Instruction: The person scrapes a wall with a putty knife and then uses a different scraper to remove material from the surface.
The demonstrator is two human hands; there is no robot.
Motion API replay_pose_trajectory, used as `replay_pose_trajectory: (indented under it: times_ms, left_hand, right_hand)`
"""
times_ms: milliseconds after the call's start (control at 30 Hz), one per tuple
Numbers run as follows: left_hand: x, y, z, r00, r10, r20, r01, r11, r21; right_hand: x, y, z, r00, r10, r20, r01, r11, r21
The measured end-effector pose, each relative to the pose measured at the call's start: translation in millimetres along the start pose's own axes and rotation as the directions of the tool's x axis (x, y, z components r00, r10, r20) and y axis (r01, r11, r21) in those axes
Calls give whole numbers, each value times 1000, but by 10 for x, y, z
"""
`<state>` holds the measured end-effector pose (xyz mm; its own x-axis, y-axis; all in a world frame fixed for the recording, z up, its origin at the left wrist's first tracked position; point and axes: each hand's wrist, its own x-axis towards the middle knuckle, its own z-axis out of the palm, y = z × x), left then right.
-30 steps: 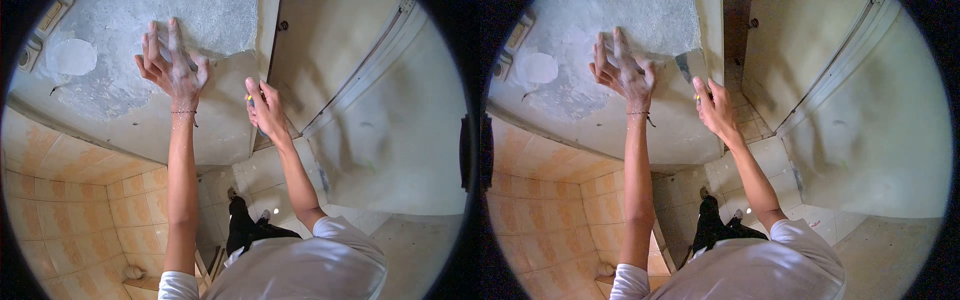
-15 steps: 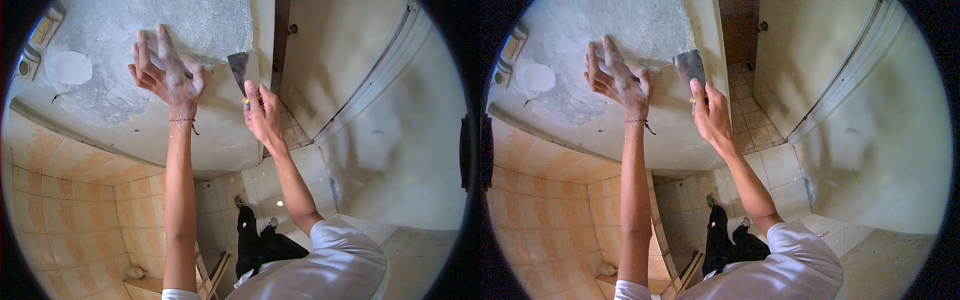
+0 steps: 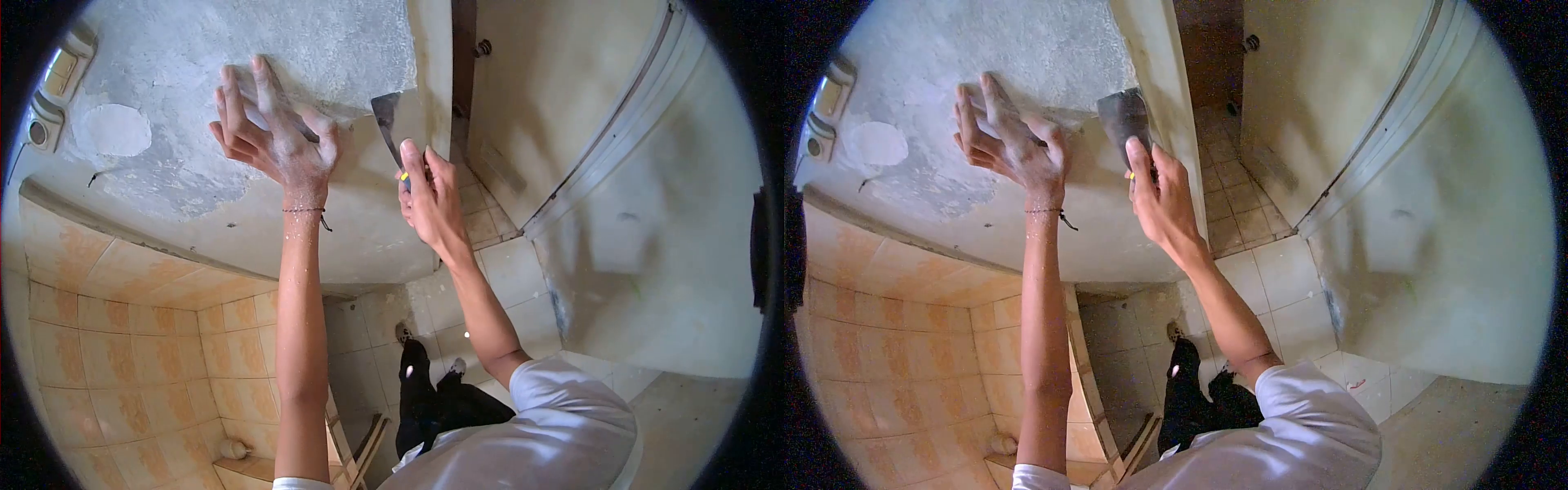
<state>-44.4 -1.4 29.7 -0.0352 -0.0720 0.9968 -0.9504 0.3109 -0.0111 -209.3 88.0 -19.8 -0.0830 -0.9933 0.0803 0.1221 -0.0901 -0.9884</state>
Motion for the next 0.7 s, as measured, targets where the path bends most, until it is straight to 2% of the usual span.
replay_pose_trajectory:
  times_ms: [67, 300, 400, 467, 567, 667, 700]
  left_hand:
    - [-11, -4, -10, 1000, 3, 3, -3, 1000, 5]
    - [-4, -3, -14, 1000, -25, 8, 25, 1000, 2]
    - [-26, -2, -29, 999, -31, 27, 32, 999, -15]
    - [12, -1, -12, 999, -43, 20, 44, 999, -14]
    - [-1, 0, -32, 998, -47, 38, 48, 999, -7]
    - [-27, -9, -29, 997, -59, 40, 60, 998, -19]
    - [-29, 2, -26, 998, -60, 35, 61, 998, -20]
  right_hand:
    - [-16, -26, 37, 1000, 15, -16, -14, 997, 78]
    - [39, 50, 51, 999, -3, -39, 4, 999, 39]
    - [25, -44, 60, 999, -13, -40, 17, 995, 96]
    - [-74, 24, 50, 996, 82, -36, -78, 993, 84]
    - [49, -76, 90, 998, -14, -68, 23, 990, 136]
    - [18, -91, 83, 998, 25, -62, -17, 991, 132]
    - [-10, -82, 49, 999, 47, -11, -46, 997, 67]
